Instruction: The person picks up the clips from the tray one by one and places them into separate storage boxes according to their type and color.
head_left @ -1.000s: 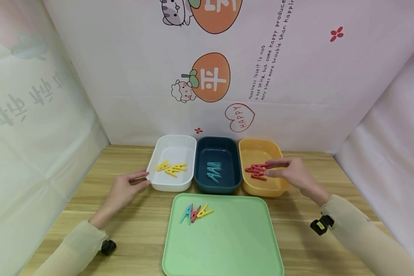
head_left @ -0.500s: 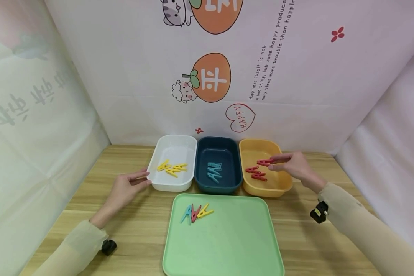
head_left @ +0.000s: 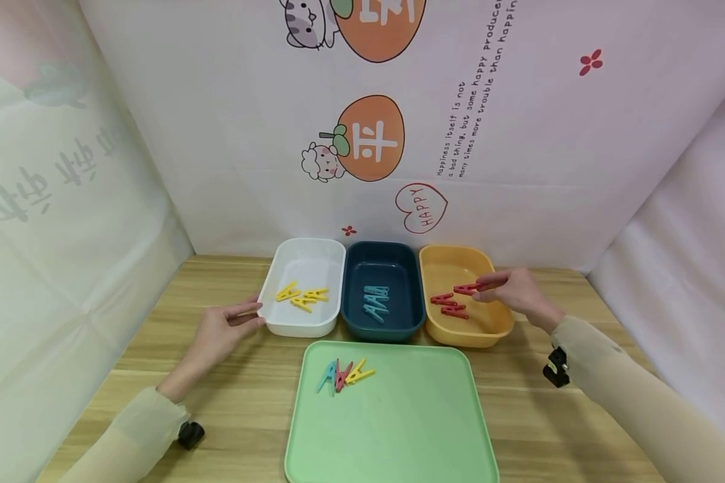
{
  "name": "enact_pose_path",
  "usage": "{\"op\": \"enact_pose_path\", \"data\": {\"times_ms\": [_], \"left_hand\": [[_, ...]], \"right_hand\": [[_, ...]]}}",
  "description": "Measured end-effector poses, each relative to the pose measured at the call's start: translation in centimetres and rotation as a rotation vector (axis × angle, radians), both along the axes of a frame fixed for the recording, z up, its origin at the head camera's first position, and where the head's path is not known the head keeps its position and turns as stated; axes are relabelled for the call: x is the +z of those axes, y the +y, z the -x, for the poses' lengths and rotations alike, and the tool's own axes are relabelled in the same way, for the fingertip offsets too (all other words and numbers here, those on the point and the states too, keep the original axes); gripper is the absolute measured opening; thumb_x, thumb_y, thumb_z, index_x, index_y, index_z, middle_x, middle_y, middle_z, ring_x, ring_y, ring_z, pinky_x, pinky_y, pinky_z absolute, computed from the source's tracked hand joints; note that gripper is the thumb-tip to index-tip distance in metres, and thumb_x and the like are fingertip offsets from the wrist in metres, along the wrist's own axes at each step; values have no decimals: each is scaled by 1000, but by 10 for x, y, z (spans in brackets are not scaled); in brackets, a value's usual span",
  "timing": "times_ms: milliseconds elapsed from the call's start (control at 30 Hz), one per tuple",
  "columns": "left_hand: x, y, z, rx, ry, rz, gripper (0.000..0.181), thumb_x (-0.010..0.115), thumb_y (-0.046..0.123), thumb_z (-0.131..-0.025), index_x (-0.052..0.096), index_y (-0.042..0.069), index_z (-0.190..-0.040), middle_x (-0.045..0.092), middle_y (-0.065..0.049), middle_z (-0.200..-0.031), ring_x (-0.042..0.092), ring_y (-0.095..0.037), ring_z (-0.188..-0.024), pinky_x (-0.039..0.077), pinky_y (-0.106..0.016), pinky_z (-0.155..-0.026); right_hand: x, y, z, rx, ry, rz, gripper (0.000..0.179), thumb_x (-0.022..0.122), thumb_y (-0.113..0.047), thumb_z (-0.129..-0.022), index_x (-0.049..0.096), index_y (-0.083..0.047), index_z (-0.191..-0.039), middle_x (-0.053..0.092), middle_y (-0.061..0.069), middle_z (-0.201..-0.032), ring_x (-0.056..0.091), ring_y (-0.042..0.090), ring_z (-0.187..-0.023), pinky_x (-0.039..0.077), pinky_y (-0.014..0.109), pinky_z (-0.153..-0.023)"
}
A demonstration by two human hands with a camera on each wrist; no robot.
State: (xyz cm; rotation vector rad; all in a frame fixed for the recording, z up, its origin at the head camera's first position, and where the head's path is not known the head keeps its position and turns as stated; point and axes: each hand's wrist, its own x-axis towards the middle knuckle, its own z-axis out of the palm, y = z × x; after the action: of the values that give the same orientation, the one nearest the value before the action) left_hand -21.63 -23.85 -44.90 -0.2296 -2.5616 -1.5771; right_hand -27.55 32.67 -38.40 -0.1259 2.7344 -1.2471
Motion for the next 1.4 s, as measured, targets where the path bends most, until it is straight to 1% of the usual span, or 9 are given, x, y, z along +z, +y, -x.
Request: {"op": "enact_pose_path", "data": {"times_ms": [167,433,600,767,933,1000,1133,1300,1400], "left_hand": [[-1,0,0,-5,3,-9,41,81,13,-96,70,-8,-129,59,-18,-146,70,-37,-116,60,-21,-85],[-2,1,-1,0,6,0,41,82,13,-95,70,-8,-129,60,-18,-146,70,-37,-116,60,-21,-85],[-2,1,-1,2,3,6,41,82,14,-96,71,-7,-129,60,-18,-145,70,-36,-116,60,-22,-86],[-2,2,-1,2,-2,10,40,82,14,-96,71,-6,-129,61,-18,-145,71,-36,-115,61,-23,-85],[-2,3,1,-2,-6,-2,40,82,13,-96,71,-6,-129,60,-18,-145,71,-36,-115,61,-23,-85],[-1,3,1,-7,-6,-7,40,81,13,-96,70,-7,-129,60,-18,-146,70,-36,-115,61,-23,-85],[-1,2,2,-12,-7,-5,40,81,13,-96,70,-7,-130,59,-18,-147,70,-37,-116,61,-22,-85],[-1,0,1,-13,-9,-4,41,80,14,-97,69,-7,-130,58,-19,-147,70,-37,-117,60,-22,-86],[0,-1,1,-8,-9,-4,42,80,15,-97,69,-7,-131,58,-18,-147,70,-37,-117,60,-22,-86]], "right_hand": [[-4,2,3,0,9,-30,60,83,-24,-94,62,9,-139,74,20,-121,69,38,-113,49,61,-107],[-5,2,5,-16,8,-66,56,84,-24,-94,65,7,-137,72,23,-126,66,41,-117,50,57,-105],[-5,4,7,-13,-4,-74,56,82,-26,-95,65,7,-138,65,27,-136,60,45,-125,45,62,-110],[-7,6,9,-1,-5,-87,59,82,-24,-95,62,9,-140,63,28,-139,54,49,-131,41,64,-113],[-4,6,8,-42,6,-76,62,78,-26,-98,57,9,-144,52,31,-149,44,51,-140,41,63,-114],[-1,5,6,-64,21,-65,61,78,-28,-98,59,8,-143,53,30,-149,44,50,-141,44,61,-113],[8,-1,-5,-80,64,-58,53,80,-29,-96,67,5,-135,62,27,-141,54,46,-134,51,58,-106],[17,-11,-26,-67,132,-78,38,81,-30,-96,77,-1,-120,73,20,-125,63,38,-117,56,44,-91],[18,-15,-38,-52,173,-86,32,83,-29,-94,80,-3,-113,77,14,-115,63,35,-114,54,38,-85]]}}
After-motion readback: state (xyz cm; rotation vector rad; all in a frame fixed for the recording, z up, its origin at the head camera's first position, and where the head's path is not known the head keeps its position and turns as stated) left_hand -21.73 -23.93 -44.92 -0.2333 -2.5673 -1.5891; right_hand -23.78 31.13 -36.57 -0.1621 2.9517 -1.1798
